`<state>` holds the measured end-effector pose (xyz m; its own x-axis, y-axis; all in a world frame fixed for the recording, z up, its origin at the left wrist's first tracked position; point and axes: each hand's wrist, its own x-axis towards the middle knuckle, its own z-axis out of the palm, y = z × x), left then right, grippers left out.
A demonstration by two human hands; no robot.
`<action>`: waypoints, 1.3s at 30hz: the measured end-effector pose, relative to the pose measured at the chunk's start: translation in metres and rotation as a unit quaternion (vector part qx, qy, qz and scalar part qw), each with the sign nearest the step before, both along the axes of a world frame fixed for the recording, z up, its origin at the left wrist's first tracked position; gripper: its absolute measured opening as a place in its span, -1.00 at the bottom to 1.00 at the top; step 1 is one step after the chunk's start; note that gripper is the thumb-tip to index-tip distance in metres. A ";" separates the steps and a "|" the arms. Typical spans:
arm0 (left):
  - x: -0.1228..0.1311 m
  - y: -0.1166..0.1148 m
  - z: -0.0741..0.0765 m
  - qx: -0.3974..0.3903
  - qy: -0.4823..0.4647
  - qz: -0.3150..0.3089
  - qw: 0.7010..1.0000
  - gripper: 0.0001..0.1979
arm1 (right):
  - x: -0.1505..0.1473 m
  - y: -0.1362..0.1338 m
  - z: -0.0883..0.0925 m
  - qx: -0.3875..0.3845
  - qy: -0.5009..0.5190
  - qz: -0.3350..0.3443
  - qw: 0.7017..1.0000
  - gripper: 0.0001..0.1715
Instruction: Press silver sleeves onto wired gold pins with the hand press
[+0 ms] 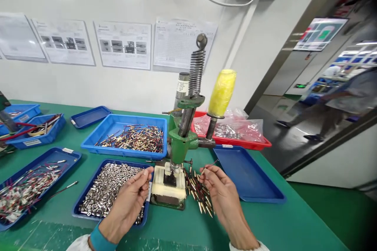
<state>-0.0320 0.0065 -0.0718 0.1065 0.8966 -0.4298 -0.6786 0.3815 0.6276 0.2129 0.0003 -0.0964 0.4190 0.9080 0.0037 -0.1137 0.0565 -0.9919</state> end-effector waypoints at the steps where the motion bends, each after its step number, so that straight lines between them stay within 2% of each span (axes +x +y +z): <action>1: 0.003 -0.003 0.000 0.001 -0.010 -0.003 1.000 -0.91 | -0.001 -0.006 0.002 0.001 0.026 0.003 1.000 -0.49; 4: 0.012 -0.012 -0.002 0.002 -0.023 -0.017 1.000 -0.74 | -0.008 -0.020 0.009 -0.001 0.119 0.011 0.993 -0.44; 7: 0.021 -0.020 -0.002 -0.008 0.006 -0.023 1.000 -0.56 | -0.018 -0.030 0.015 -0.005 0.218 0.024 0.976 -0.50; 9: 0.026 -0.024 0.000 -0.005 0.018 -0.024 1.000 -0.50 | -0.027 -0.036 0.019 -0.001 0.221 0.039 0.974 -0.55; 15: 0.033 -0.029 0.006 0.012 0.019 -0.043 0.999 -0.43 | -0.060 -0.050 0.023 0.038 0.120 0.074 0.989 -0.67; 19: 0.035 -0.031 0.004 0.025 0.047 -0.050 0.997 -0.45 | -0.078 -0.054 0.024 0.071 0.042 0.101 0.991 -0.76; 26: 0.034 -0.033 -0.001 0.082 0.119 -0.067 0.987 -0.50 | -0.089 -0.057 0.026 0.099 -0.105 0.107 0.984 -0.89; 29: 0.033 -0.033 0.001 0.110 0.161 -0.079 0.978 -0.53 | -0.087 -0.057 0.029 0.134 -0.185 0.101 0.968 -0.89; 34: 0.033 -0.033 0.004 0.156 0.191 -0.074 0.966 -0.59 | -0.083 -0.059 0.035 0.219 -0.312 0.082 0.921 -0.74; 37: 0.034 -0.033 0.003 0.166 0.205 -0.071 0.962 -0.62 | -0.082 -0.061 0.033 0.246 -0.362 0.061 0.897 -0.67; 39: 0.034 -0.032 0.003 0.169 0.210 -0.069 0.961 -0.63 | -0.082 -0.061 0.031 0.251 -0.373 0.052 0.892 -0.66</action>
<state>0.0023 -0.0255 -0.0692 0.1161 0.9821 -0.1485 -0.2966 0.1769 0.9385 0.1305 -0.0608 -0.0659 0.0434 0.7476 0.6627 0.5367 0.5420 -0.6467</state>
